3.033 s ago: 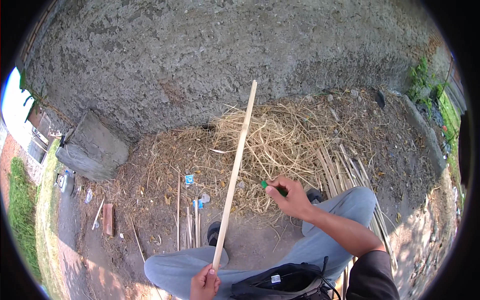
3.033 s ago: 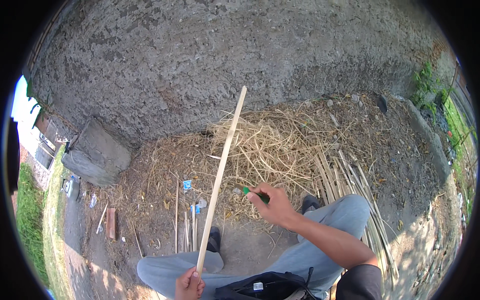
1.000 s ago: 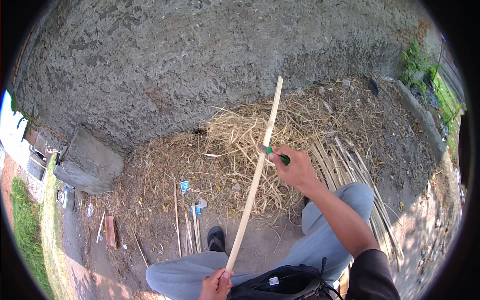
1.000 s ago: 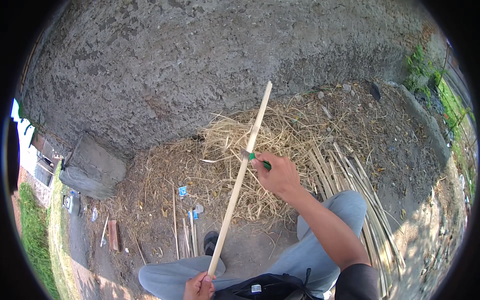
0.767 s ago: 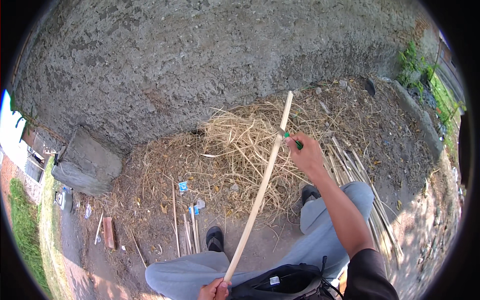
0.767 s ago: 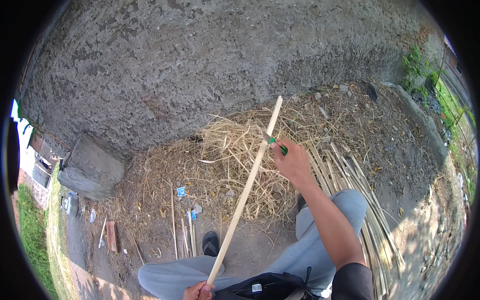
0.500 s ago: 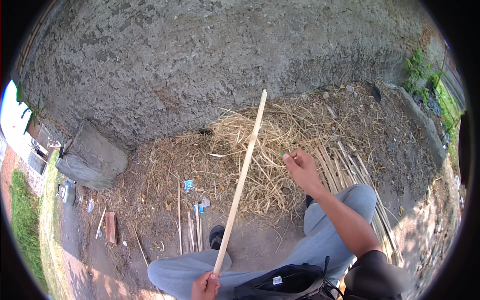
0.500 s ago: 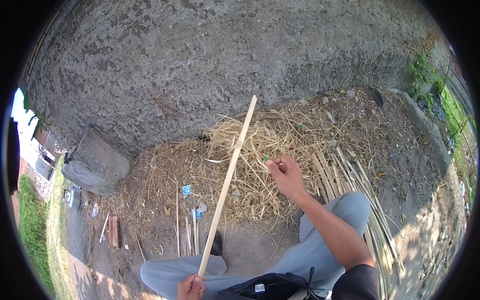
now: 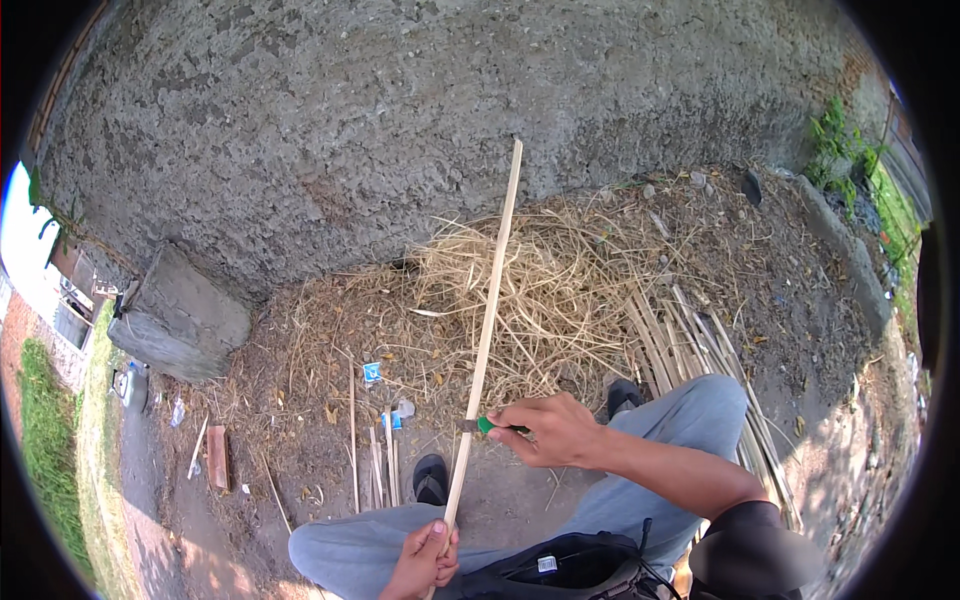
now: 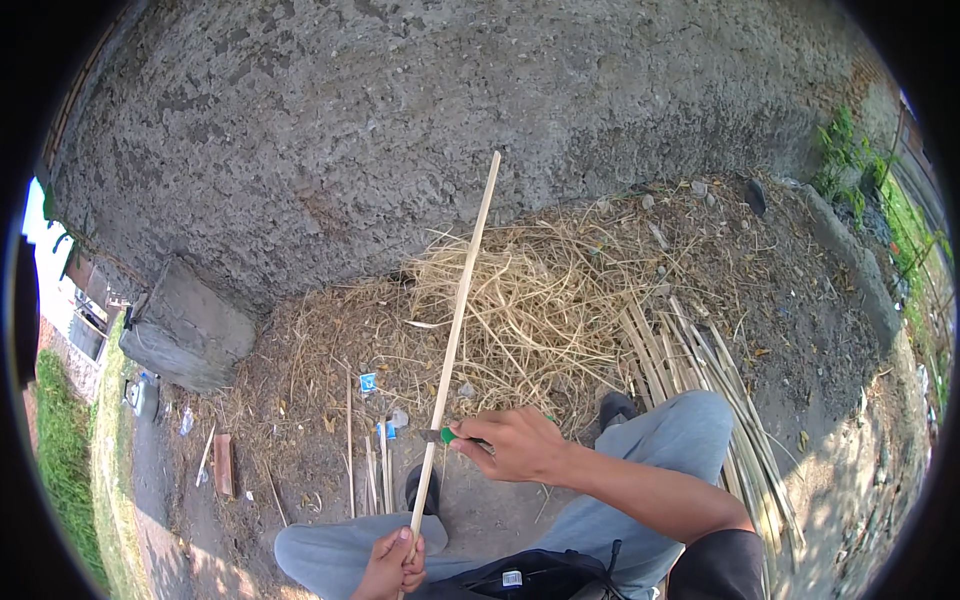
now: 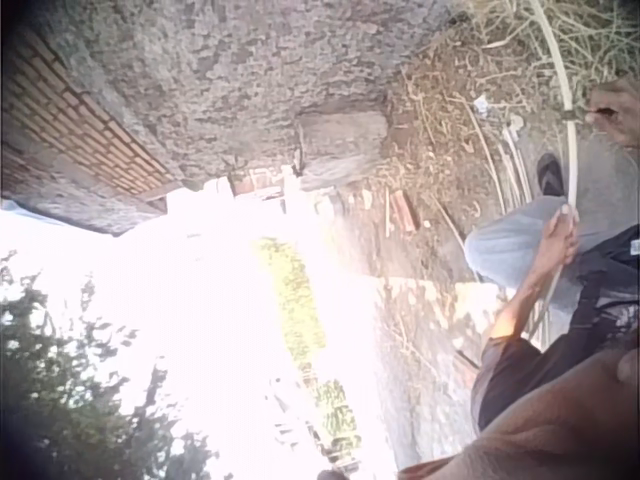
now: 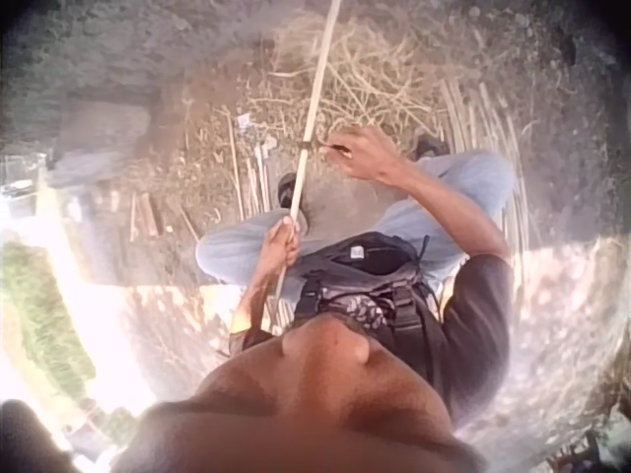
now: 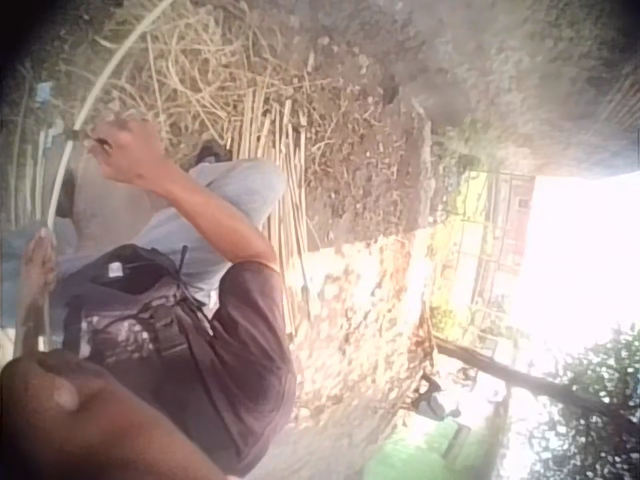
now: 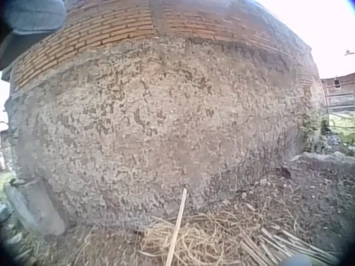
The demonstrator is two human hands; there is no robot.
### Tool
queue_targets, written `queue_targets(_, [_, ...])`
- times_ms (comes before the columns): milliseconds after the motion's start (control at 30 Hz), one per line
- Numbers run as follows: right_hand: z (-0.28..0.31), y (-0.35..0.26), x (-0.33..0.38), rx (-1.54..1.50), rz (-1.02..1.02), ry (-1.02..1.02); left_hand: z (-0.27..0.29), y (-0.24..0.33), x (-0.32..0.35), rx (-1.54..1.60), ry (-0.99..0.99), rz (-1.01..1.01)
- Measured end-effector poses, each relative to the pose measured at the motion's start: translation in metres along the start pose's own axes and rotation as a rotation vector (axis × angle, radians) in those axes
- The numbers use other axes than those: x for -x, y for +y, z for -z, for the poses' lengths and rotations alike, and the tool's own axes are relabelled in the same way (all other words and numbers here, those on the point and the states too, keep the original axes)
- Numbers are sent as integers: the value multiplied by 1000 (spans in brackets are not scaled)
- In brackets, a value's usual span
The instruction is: The person strips bark from a bamboo pole using a green utility knife.
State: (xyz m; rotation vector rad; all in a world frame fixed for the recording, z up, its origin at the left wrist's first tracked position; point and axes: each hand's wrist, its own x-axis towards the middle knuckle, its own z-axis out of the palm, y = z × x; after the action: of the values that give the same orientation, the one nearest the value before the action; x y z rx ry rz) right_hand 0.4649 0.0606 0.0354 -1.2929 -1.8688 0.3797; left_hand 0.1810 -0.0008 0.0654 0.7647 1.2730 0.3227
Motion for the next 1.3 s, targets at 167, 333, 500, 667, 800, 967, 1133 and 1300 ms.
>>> queue_targets(167, [5, 13, -2, 124, -35, 143, 0, -4, 2, 30, -87, 34])
queue_targets(333, [42, 54, -28, 41, -268, 305, 16, -24, 19, -67, -132, -37])
queue_targets(500, [56, 89, -29, -301, -521, 528, 25, -24, 25, -111, -177, -37])
queue_targets(667, [22, 32, -19, -946, -727, 323, 27, -20, 11, 45, -136, -9])
queue_targets(800, [9, 27, -18, -1161, -756, 79, 43, -15, -34, 242, -455, 183])
queue_targets(967, [7, 34, -25, -1192, -878, 22, 23, -5, -58, 263, -546, 63])
queue_targets(1133, [-10, 47, -8, -698, -639, 127, 5, 17, -60, 99, -395, 33])
queue_targets(1300, [3, 14, -2, -239, -345, -39, -21, 32, -60, -121, -112, -166])
